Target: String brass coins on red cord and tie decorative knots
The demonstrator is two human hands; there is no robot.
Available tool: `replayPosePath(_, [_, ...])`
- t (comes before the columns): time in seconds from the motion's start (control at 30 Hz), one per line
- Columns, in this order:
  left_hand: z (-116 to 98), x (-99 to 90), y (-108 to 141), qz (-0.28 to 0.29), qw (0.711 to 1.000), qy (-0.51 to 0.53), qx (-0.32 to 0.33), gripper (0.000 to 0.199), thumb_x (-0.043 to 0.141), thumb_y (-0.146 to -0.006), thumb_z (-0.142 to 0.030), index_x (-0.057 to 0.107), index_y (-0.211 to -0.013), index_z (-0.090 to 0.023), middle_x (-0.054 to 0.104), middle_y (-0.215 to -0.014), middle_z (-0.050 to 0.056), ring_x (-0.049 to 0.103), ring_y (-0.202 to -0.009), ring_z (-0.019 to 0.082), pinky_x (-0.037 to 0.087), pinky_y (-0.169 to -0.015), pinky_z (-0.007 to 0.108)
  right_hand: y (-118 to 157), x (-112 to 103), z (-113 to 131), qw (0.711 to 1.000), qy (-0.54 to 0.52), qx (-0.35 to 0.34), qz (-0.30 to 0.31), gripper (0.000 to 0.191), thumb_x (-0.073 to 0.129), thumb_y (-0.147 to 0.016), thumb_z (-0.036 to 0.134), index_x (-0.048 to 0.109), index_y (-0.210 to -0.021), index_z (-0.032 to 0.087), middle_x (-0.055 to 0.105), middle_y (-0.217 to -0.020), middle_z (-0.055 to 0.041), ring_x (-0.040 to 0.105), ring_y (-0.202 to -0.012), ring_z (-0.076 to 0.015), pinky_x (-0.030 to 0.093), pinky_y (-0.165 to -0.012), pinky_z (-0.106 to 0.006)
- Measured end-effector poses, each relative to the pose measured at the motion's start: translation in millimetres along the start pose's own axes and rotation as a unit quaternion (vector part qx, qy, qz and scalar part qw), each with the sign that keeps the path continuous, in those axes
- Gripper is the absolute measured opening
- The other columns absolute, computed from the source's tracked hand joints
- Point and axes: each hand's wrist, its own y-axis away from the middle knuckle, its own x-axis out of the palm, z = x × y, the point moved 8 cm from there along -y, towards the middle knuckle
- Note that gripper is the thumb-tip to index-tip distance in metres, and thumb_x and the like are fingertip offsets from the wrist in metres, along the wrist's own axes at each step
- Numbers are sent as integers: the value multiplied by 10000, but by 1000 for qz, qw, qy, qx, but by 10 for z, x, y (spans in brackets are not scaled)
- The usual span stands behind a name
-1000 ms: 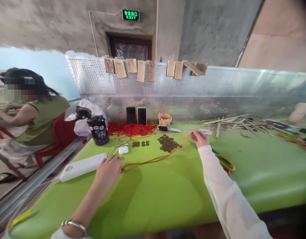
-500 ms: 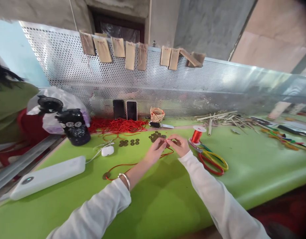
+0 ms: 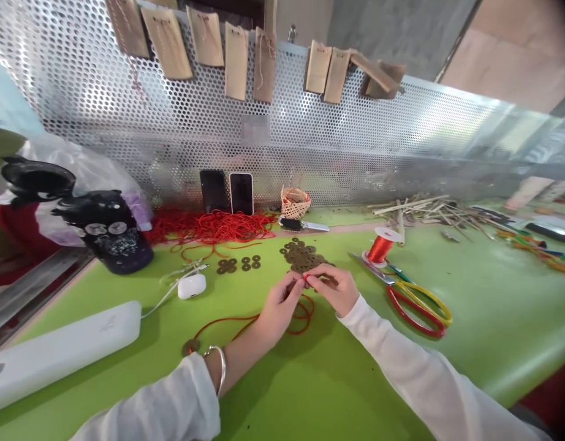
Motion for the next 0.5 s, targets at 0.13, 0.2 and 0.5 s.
replayPosePath(0.13, [36,15,-17,6,1000,25,-17,276,482,-836,-441,520,-766,-176,322,-548,-59,300,-509,96,263,-502,226,37,-9,-36,1000,-7,21,-19,118,657,-741,303,689,-767,193,675,-739,-41,623,-651,-134,497,-543,-206])
replayPosePath(0.2, [34,15,-15,3,999,33,-16,270,483,-833,-434,519,-766,-175,347,-570,-51,308,-527,98,269,-515,228,48,-9,-26,999,-9,25,-20,121,664,-731,306,686,-761,191,670,-730,-38,612,-629,-127,490,-539,-203])
replayPosePath(0.5, [35,38,36,4,999,21,-45,323,490,-815,-474,513,-696,-175,369,-568,-31,314,-536,108,250,-513,238,-969,555,-74,885,444,-30,139,510,348,-886,188,310,-1390,255,617,-667,17,571,-591,-123,457,-672,-238])
